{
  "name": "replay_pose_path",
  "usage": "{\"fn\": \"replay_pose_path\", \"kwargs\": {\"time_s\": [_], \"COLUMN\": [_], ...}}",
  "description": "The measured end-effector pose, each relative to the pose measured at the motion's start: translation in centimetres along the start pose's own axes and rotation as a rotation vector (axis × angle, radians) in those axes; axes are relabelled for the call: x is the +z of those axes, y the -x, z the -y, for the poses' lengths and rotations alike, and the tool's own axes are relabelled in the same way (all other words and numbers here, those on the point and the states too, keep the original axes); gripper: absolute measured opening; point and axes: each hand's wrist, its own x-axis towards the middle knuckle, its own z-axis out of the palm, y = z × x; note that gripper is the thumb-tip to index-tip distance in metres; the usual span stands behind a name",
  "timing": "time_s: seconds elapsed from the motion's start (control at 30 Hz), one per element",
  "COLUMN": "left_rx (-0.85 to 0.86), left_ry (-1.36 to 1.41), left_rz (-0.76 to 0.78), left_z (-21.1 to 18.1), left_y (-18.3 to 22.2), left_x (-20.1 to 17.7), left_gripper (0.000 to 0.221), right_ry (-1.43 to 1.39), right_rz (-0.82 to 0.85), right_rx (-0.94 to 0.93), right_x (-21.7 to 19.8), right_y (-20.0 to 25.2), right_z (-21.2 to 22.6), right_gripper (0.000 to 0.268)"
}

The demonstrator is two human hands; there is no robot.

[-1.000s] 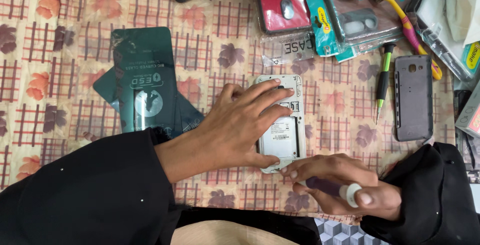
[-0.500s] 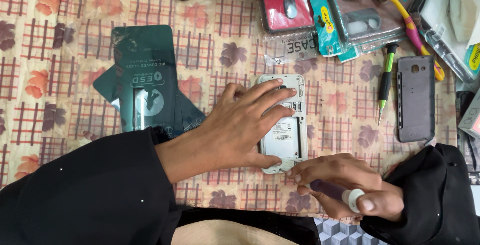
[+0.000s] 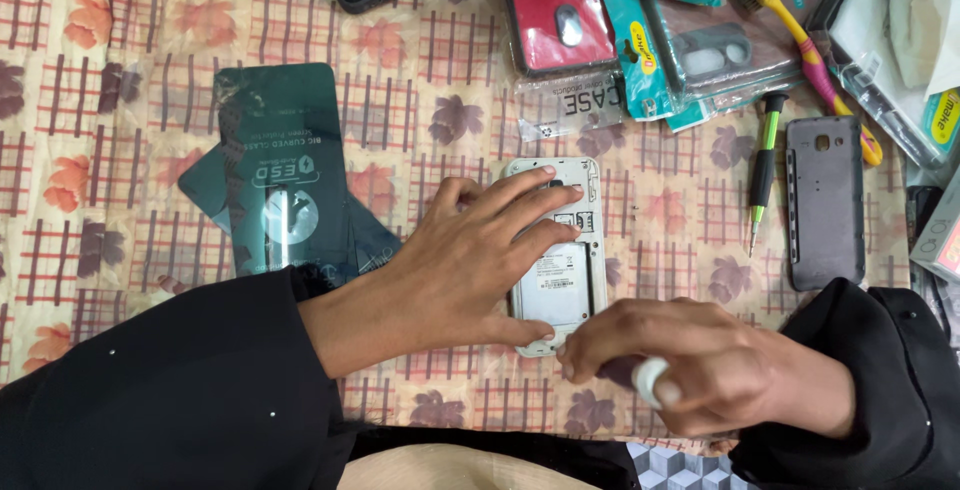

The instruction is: The person uses a screwdriver to remove screws from the back of a white smartphone. They then pry open the back cover and separate it from the main body, exposing the internal components. The person continues to remove additional screws from the internal frame.

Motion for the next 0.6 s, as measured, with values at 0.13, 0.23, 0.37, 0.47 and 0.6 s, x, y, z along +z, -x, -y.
{"fn": "replay_pose_path", "kwargs": {"time_s": [0.13,0.23,0.37,0.47,0.6], "left_rx": [-0.002,0.011,0.006,0.013,0.009], "left_ry": [-0.014,-0.026,-0.027,-0.024,-0.019], "left_rz": [0.012,0.007,0.006,-0.005,0.019], "left_z": [-0.1,-0.1,-0.4,-0.3,0.1], "left_y": [0.0,-0.1,-0.2,-0.2,0.1], "left_x": [-0.3,-0.4,-0.3,-0.3,-0.1], "left_gripper": [0.09,0.089,0.09,0.089,0.088], "right_ry": [0.205,0.316,0.35,-0.066,0.232], "right_rz": [0.08,-0.026,0.214,0.151,-0.156], "right_rx": [0.12,-0.14,0.065,0.197,0.08], "right_x": [1.9,2.6,0.8,0.4,1.4], "right_y": [-0.9,-2.6,-4.7,-5.9,-5.8], "right_z": [0.0,1.6,4.8,5.2,3.7], "right_gripper": [0.025,0.028,0.034,0.028,0.016]}}
